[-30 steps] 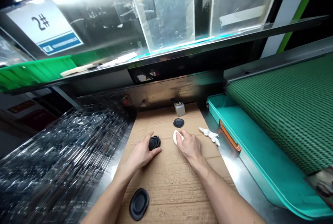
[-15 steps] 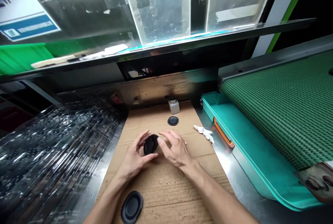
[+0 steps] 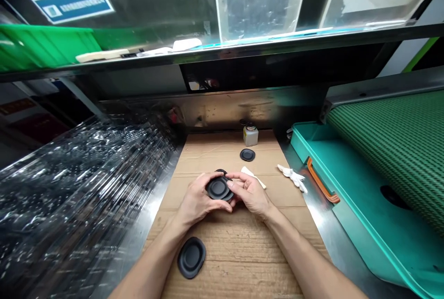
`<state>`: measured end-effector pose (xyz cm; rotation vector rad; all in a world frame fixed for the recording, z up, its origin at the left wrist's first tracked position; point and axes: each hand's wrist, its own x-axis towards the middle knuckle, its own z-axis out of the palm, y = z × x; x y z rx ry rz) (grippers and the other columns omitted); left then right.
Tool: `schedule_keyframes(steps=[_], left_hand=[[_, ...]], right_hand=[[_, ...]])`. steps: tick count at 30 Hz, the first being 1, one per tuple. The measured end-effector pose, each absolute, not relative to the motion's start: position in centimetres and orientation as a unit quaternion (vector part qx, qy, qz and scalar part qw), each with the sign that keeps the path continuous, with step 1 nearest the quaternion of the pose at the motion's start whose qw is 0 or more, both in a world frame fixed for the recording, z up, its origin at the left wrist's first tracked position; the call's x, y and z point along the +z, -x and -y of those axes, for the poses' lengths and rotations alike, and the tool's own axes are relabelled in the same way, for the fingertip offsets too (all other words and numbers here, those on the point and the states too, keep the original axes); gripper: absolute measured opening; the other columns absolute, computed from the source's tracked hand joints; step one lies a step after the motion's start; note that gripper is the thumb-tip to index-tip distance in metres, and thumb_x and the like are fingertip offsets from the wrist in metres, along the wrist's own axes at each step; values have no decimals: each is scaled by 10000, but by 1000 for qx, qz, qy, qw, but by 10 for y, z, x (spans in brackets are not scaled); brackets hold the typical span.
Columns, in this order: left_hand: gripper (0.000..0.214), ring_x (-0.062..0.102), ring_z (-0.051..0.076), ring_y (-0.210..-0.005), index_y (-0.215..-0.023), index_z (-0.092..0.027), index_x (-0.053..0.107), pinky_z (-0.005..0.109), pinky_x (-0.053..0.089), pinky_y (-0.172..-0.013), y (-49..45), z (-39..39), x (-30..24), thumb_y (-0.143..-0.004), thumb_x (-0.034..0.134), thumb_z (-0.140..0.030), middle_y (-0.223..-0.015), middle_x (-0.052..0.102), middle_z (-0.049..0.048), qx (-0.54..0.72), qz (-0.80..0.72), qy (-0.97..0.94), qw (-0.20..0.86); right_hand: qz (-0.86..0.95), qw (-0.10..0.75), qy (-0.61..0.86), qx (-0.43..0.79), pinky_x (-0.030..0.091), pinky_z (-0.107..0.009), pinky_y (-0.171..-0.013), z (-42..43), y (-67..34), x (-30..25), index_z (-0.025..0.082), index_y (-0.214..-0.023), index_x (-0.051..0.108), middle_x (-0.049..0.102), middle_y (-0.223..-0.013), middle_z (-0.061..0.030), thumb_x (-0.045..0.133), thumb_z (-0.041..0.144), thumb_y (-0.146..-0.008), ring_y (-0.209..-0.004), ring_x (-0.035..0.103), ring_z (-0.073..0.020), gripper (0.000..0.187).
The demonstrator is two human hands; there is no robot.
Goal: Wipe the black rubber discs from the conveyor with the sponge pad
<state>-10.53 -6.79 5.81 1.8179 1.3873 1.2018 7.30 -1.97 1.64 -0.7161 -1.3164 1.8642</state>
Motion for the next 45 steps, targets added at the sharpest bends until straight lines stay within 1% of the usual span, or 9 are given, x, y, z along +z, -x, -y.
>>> schedule_keyframes(steps=[6, 8, 11, 13, 18, 31, 39, 42, 45], left_hand=[[701, 515, 289, -1139, -1223, -267, 588, 419, 346, -1039, 105, 67, 58, -581, 830, -414, -1200, 611, 101, 469, -509, -632, 349], [581, 547, 254, -1101, -1247, -250, 560, 396, 376, -1011, 105, 66, 59, -726, 719, -452, -1195, 613, 105, 518, -495, -556, 422], [500, 623, 206, -918, -1324, -226, 465, 347, 477, -828, 108, 64, 66, -904, 453, -497, -1146, 627, 126, 583, -404, -385, 591], [481, 639, 197, -865, -1331, -208, 448, 316, 493, -755, 112, 63, 71, -935, 389, -474, -1133, 627, 140, 586, -330, -295, 679], [432, 651, 220, -930, -1285, -154, 480, 334, 505, -848, 123, 63, 77, -945, 393, -405, -1157, 616, 168, 583, -259, -198, 744], [434, 645, 240, -1000, -1265, -160, 487, 343, 506, -890, 121, 62, 71, -940, 402, -435, -1192, 601, 169, 574, -252, -200, 753], [304, 640, 259, -1031, -1148, -203, 515, 427, 513, -878, 115, 62, 66, -893, 548, -364, -1197, 595, 118, 572, -310, -282, 705], [474, 633, 244, -1048, -1176, -218, 474, 424, 481, -936, 110, 60, 60, -773, 717, -279, -1241, 581, 115, 580, -359, -359, 637], [666, 580, 230, -1135, -1192, -233, 469, 401, 429, -1011, 104, 60, 52, -632, 829, -228, -1266, 579, 98, 584, -458, -472, 476]], right_hand=[[501, 390, 311, 708, 477, -220, -474, 17, -73, 11, 156, -1164, 552, 662, -664, -17, 685, 441, -798, -489, 596, -123, 483], [493, 410, 323, 697, 462, -206, -447, 15, -75, 9, 157, -1156, 554, 671, -691, -32, 676, 435, -808, -500, 593, -122, 462], [495, 412, 346, 682, 401, -175, -378, 12, -78, 6, 160, -1148, 560, 652, -639, -20, 660, 435, -821, -451, 552, -108, 439], [510, 397, 360, 673, 345, -157, -344, 12, -79, 5, 156, -1147, 569, 617, -566, -1, 646, 439, -831, -397, 502, -90, 430], [531, 376, 378, 659, 307, -148, -335, 13, -80, 3, 154, -1155, 574, 590, -525, 6, 634, 442, -840, -380, 474, -80, 431], [529, 374, 393, 653, 337, -154, -321, 14, -78, 3, 167, -1111, 572, 626, -642, -7, 653, 462, -809, -397, 495, -82, 430], [467, 599, 421, 495, 558, -239, -523, 16, -70, 17, 224, -946, 470, 596, -787, 7, 722, 398, -750, -643, 604, -136, 364], [475, 578, 417, 516, 548, -235, -496, 17, -68, 18, 220, -917, 460, 602, -837, -10, 713, 411, -755, -645, 604, -138, 356], [489, 532, 410, 557, 520, -215, -475, 19, -67, 14, 214, -919, 468, 622, -881, -25, 701, 418, -765, -651, 605, -137, 346]])
